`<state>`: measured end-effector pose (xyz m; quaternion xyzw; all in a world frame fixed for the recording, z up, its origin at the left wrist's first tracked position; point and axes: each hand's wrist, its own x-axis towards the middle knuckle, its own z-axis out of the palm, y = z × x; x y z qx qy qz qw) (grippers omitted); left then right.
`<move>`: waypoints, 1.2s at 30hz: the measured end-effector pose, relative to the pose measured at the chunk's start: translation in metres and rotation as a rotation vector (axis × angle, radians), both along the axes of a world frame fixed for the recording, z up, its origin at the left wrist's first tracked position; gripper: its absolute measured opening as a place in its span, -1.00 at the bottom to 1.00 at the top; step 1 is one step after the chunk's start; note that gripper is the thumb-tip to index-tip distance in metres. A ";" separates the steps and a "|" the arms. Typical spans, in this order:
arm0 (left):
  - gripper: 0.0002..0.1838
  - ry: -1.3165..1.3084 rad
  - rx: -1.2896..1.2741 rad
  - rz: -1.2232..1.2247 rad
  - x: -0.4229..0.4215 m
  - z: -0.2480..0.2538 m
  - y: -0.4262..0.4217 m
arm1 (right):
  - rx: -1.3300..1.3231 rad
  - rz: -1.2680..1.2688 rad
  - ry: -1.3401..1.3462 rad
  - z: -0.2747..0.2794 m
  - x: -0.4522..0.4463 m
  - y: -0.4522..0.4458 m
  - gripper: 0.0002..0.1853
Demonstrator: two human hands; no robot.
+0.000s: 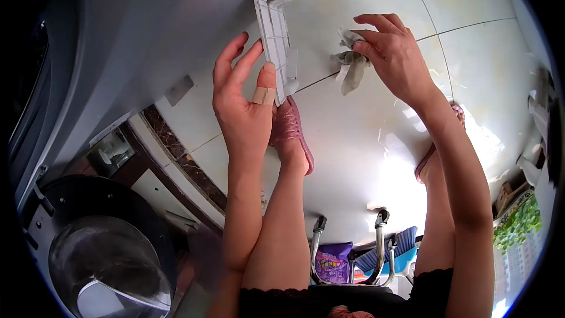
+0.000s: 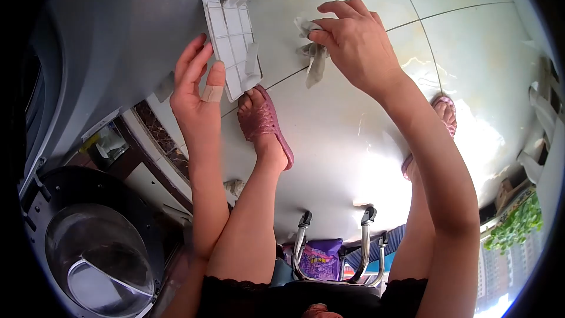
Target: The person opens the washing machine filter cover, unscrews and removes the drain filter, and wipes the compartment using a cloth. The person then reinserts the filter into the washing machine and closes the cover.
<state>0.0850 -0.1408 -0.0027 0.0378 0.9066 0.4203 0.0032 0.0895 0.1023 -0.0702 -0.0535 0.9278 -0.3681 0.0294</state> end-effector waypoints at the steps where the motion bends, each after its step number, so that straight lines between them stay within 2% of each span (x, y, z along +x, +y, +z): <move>1: -0.69 -0.010 0.002 0.009 0.000 0.001 0.000 | -0.019 0.003 0.017 0.007 0.001 -0.001 -0.79; 2: -0.69 -0.007 -0.017 0.001 -0.001 0.002 0.000 | -0.037 0.003 0.040 0.018 0.001 -0.001 -0.79; 3: -0.69 -0.002 -0.038 -0.006 -0.002 0.005 0.000 | -0.320 -0.110 -0.221 0.040 -0.003 -0.001 -0.80; 6: -0.69 0.010 -0.061 -0.012 -0.005 0.007 -0.001 | -0.169 -0.245 -0.378 0.055 -0.017 0.005 -0.75; 7: -0.69 0.013 -0.058 -0.015 -0.006 0.006 0.001 | -0.179 -0.262 -0.326 0.053 -0.019 0.004 -0.73; 10: -0.68 0.002 -0.069 0.002 -0.006 0.007 0.001 | -0.468 -0.370 -0.134 0.056 -0.025 -0.023 -0.73; 12: -0.68 -0.001 -0.050 0.007 -0.003 0.007 0.000 | -0.505 -0.438 -0.008 0.046 -0.037 -0.042 -0.73; 15: -0.69 0.004 -0.030 0.012 -0.003 0.006 -0.001 | -0.421 -0.328 0.368 0.020 -0.056 -0.066 -0.79; 16: -0.69 0.001 -0.024 0.012 -0.002 0.006 -0.001 | -0.265 -0.278 0.440 0.014 -0.057 -0.071 -0.80; 19: -0.69 -0.004 -0.005 0.017 -0.002 0.004 -0.001 | -0.010 -0.185 0.646 0.004 -0.057 -0.088 -0.78; 23: -0.70 -0.012 0.004 0.026 -0.001 0.002 0.000 | 0.043 -0.170 0.673 -0.001 -0.054 -0.089 -0.75; 25: -0.70 -0.016 0.026 0.033 0.000 0.002 0.001 | 0.128 -0.102 0.629 -0.002 -0.047 -0.085 -0.72; 30: -0.69 -0.012 -0.014 0.026 -0.001 0.005 0.001 | 0.406 0.176 0.580 0.037 -0.059 -0.063 -0.61; 34: -0.71 -0.090 0.007 0.013 0.004 0.010 0.009 | 0.534 0.364 0.645 0.051 -0.080 -0.043 -0.68; 36: -0.71 -0.015 -0.093 -0.023 0.003 0.009 0.010 | 0.538 0.311 0.615 0.047 -0.081 -0.036 -0.72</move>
